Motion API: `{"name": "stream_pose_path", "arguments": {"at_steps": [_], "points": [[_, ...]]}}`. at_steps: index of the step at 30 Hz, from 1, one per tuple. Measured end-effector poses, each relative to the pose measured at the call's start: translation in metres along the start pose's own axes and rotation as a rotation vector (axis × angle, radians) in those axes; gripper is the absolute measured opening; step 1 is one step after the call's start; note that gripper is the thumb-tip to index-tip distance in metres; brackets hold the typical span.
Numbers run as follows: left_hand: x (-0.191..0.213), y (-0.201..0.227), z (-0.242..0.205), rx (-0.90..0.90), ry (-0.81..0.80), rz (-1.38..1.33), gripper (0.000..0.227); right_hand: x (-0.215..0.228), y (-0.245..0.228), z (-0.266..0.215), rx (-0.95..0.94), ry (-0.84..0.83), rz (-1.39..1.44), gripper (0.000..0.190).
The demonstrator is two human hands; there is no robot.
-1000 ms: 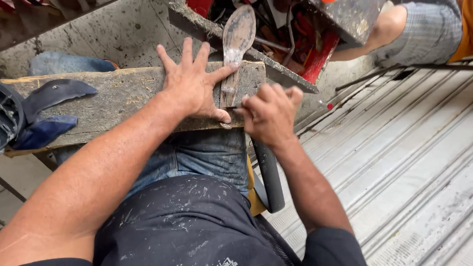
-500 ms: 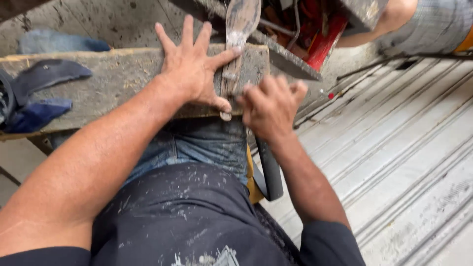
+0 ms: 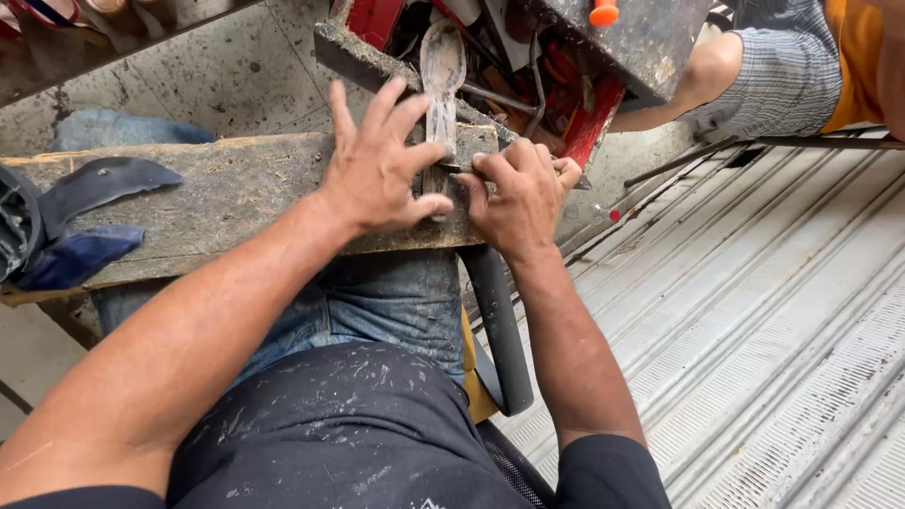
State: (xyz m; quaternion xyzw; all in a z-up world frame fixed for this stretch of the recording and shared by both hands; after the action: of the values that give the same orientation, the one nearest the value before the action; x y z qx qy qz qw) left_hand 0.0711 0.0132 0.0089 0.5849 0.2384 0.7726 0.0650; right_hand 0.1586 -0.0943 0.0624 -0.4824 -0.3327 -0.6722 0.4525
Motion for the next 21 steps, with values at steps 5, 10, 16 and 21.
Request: {"name": "stream_pose_path", "arguments": {"at_steps": [5,10,16,21], "points": [[-0.014,-0.009,-0.023,0.098,-0.058,0.129,0.088,0.004,-0.008,-0.006,0.086,0.085,-0.013,0.022],[-0.020,-0.010,-0.029,0.167,-0.167,0.191,0.093,0.007,-0.015,-0.014,0.189,0.001,0.022,0.022],[-0.020,-0.011,-0.032,0.208,-0.221,0.179,0.096,0.004,-0.010,-0.007,0.122,0.028,0.004,0.024],[-0.035,-0.019,-0.028,0.255,-0.388,0.242,0.104,-0.003,0.003,-0.014,0.139,-0.090,0.148,0.028]]}}
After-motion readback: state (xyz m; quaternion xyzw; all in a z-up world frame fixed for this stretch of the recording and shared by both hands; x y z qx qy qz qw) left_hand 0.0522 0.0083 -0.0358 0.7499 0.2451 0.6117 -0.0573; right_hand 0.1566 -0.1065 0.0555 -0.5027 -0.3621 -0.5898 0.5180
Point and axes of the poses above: each hand's wrist, its own z-axis towards the middle knuckle, its own x-axis out of the back of the hand, y = z × x, the point moved 9 cm from there along z, towards the middle knuckle, and after that the axes turned 3 degrees about z, right-handed, at the moved point
